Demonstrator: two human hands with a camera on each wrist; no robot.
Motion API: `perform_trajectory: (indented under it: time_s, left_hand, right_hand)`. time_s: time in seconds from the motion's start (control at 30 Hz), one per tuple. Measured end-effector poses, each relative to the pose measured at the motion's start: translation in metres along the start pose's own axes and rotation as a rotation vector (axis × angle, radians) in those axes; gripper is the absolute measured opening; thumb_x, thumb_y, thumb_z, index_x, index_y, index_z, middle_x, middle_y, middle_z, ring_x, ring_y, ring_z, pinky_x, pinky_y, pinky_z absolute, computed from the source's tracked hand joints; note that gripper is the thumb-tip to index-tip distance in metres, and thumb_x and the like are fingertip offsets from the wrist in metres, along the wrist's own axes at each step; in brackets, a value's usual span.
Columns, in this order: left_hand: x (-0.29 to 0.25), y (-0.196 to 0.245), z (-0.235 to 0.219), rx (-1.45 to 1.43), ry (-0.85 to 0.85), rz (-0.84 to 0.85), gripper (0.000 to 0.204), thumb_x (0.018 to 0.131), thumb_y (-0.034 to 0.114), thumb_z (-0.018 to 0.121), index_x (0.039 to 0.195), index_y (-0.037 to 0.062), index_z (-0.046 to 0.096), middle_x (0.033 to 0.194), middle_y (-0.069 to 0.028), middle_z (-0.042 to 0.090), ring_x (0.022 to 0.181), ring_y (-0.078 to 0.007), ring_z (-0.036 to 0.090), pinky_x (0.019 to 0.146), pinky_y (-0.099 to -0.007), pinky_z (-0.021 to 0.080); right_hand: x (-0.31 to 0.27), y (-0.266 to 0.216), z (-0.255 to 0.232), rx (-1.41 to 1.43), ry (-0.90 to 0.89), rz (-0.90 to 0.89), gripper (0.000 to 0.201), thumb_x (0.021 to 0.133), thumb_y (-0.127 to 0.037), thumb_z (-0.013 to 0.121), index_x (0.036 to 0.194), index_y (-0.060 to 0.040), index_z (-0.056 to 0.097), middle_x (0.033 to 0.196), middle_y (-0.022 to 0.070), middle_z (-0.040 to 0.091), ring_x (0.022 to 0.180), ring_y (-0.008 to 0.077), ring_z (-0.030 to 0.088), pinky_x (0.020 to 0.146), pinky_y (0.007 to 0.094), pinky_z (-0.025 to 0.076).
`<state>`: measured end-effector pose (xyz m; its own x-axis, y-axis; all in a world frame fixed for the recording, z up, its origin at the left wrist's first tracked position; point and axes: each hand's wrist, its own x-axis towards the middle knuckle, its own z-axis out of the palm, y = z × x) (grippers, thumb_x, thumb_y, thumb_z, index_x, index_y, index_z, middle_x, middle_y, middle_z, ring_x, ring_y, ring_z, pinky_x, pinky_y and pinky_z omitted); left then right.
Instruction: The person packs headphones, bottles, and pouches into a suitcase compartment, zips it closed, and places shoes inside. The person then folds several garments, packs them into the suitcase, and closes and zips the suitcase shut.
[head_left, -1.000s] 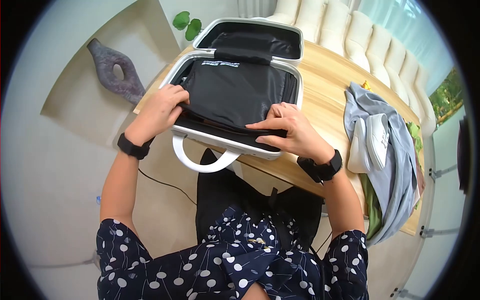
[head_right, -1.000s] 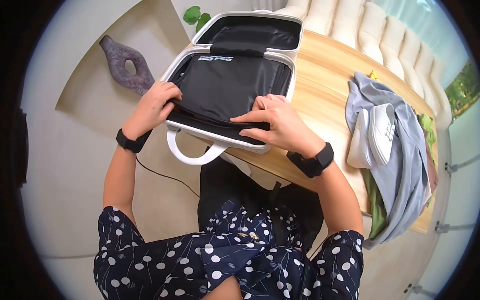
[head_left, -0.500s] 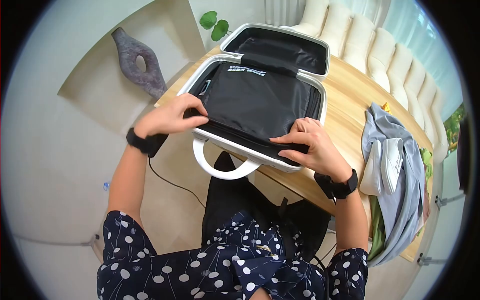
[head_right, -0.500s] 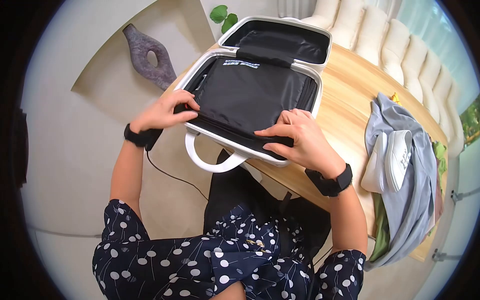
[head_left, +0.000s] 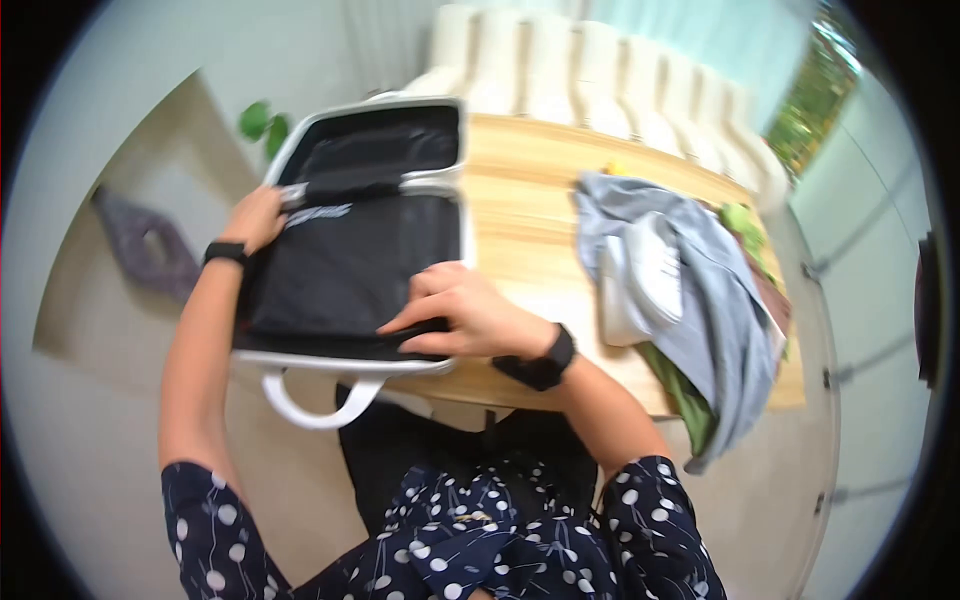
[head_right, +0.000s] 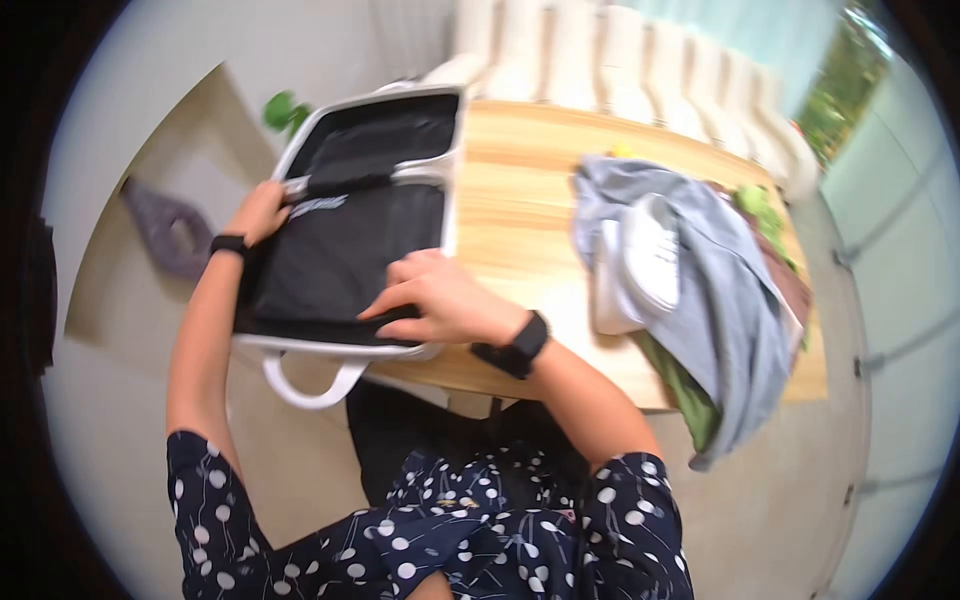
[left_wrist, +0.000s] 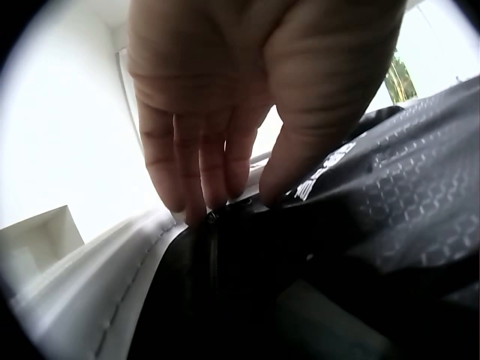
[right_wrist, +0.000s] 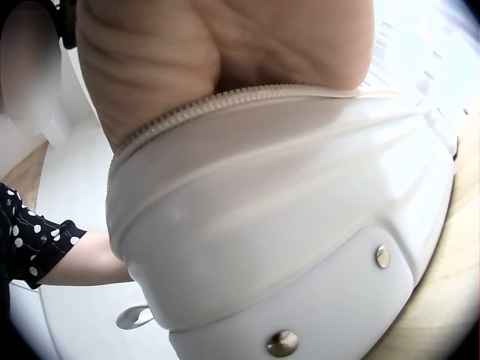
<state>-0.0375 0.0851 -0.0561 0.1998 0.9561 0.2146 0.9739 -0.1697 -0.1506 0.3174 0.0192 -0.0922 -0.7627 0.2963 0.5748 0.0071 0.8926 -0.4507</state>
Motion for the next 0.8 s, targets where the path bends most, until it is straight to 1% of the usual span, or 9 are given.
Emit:
perform_trajectory:
  time_s: [0.1, 0.17, 0.27, 0.4, 0.47, 0.5, 0.57, 0.7, 0.8]
  left_hand:
    - [0.004, -0.007, 0.019, 0.12, 0.14, 0.061, 0.015, 0.074, 0.009, 0.059, 0.085, 0.0011, 0.053, 0.087, -0.018, 0.057, 0.084, -0.0369, 0.057, 0.073, -0.0456, 0.047]
    - [0.004, -0.014, 0.026, 0.137, 0.203, 0.102, 0.012, 0.074, 0.008, 0.057, 0.082, 0.0019, 0.052, 0.085, -0.0167, 0.057, 0.082, -0.0357, 0.057, 0.071, -0.0457, 0.047]
    - [-0.002, -0.011, 0.027, 0.198, 0.224, 0.083, 0.01, 0.075, 0.007, 0.056, 0.082, 0.0018, 0.052, 0.083, -0.0165, 0.057, 0.08, -0.0354, 0.058, 0.069, -0.0456, 0.048]
    - [-0.001, -0.005, 0.033, 0.26, 0.22, 0.055, 0.006, 0.076, 0.004, 0.054, 0.081, 0.002, 0.052, 0.081, -0.0164, 0.057, 0.077, -0.0358, 0.058, 0.066, -0.0455, 0.048]
    - [-0.001, 0.0, 0.033, 0.247, 0.282, 0.079, 0.006, 0.077, 0.001, 0.052, 0.082, 0.0013, 0.051, 0.08, -0.0174, 0.057, 0.076, -0.0367, 0.059, 0.066, -0.0461, 0.049]
    - [-0.002, 0.004, 0.028, 0.249, 0.273, 0.078, 0.006, 0.077, 0.001, 0.052, 0.082, 0.0013, 0.051, 0.08, -0.0174, 0.057, 0.076, -0.0367, 0.059, 0.066, -0.0461, 0.049]
    - [0.0, 0.008, 0.026, 0.212, 0.273, -0.02, 0.008, 0.077, -0.001, 0.051, 0.085, 0.0008, 0.051, 0.08, -0.0187, 0.057, 0.076, -0.0383, 0.058, 0.067, -0.0474, 0.048]
    - [0.0, 0.002, 0.024, 0.169, 0.294, -0.043, 0.011, 0.076, -0.002, 0.051, 0.087, 0.0005, 0.05, 0.08, -0.0201, 0.056, 0.078, -0.0392, 0.058, 0.069, -0.0484, 0.048]
    - [-0.003, -0.008, 0.028, 0.173, 0.232, -0.06, 0.017, 0.075, -0.003, 0.05, 0.091, 0.0007, 0.049, 0.086, -0.0188, 0.053, 0.08, -0.0393, 0.056, 0.069, -0.0487, 0.046]
  right_hand:
    - [-0.002, -0.002, 0.0, 0.012, -0.007, 0.03, 0.021, 0.078, -0.028, 0.069, 0.098, -0.0209, 0.071, 0.073, 0.0009, 0.049, 0.079, 0.0196, 0.05, 0.08, 0.0317, 0.037]
    - [-0.003, 0.0, 0.002, 0.031, -0.037, 0.079, 0.021, 0.076, -0.032, 0.068, 0.094, -0.0237, 0.071, 0.073, 0.0008, 0.05, 0.08, 0.0206, 0.05, 0.082, 0.0328, 0.037]
    - [-0.002, -0.008, -0.004, 0.034, -0.043, 0.081, 0.021, 0.078, -0.029, 0.069, 0.097, -0.0206, 0.071, 0.071, 0.0011, 0.046, 0.076, 0.0192, 0.048, 0.08, 0.0312, 0.036]
    - [-0.002, -0.006, -0.002, 0.026, -0.035, 0.082, 0.021, 0.078, -0.03, 0.069, 0.097, -0.021, 0.071, 0.071, 0.001, 0.047, 0.075, 0.0193, 0.047, 0.08, 0.0309, 0.036]
    - [-0.003, -0.006, -0.002, 0.023, -0.034, 0.087, 0.021, 0.078, -0.03, 0.069, 0.097, -0.0214, 0.071, 0.071, 0.0009, 0.047, 0.076, 0.0193, 0.047, 0.08, 0.0311, 0.036]
    - [-0.004, -0.008, -0.004, 0.032, -0.035, 0.088, 0.021, 0.078, -0.03, 0.069, 0.097, -0.0214, 0.071, 0.071, 0.0009, 0.047, 0.076, 0.0193, 0.047, 0.08, 0.0311, 0.036]
    - [-0.004, -0.008, -0.003, 0.022, -0.03, 0.083, 0.021, 0.078, -0.03, 0.069, 0.097, -0.0214, 0.071, 0.071, 0.0008, 0.047, 0.076, 0.0192, 0.048, 0.08, 0.0312, 0.036]
    - [-0.004, -0.007, -0.003, 0.029, -0.03, 0.084, 0.021, 0.078, -0.03, 0.069, 0.097, -0.0214, 0.071, 0.071, 0.0008, 0.047, 0.077, 0.0192, 0.048, 0.08, 0.0312, 0.036]
    - [-0.004, -0.009, -0.005, 0.05, -0.029, 0.084, 0.021, 0.078, -0.031, 0.069, 0.096, -0.0215, 0.071, 0.071, 0.0007, 0.047, 0.077, 0.0192, 0.048, 0.08, 0.0312, 0.036]
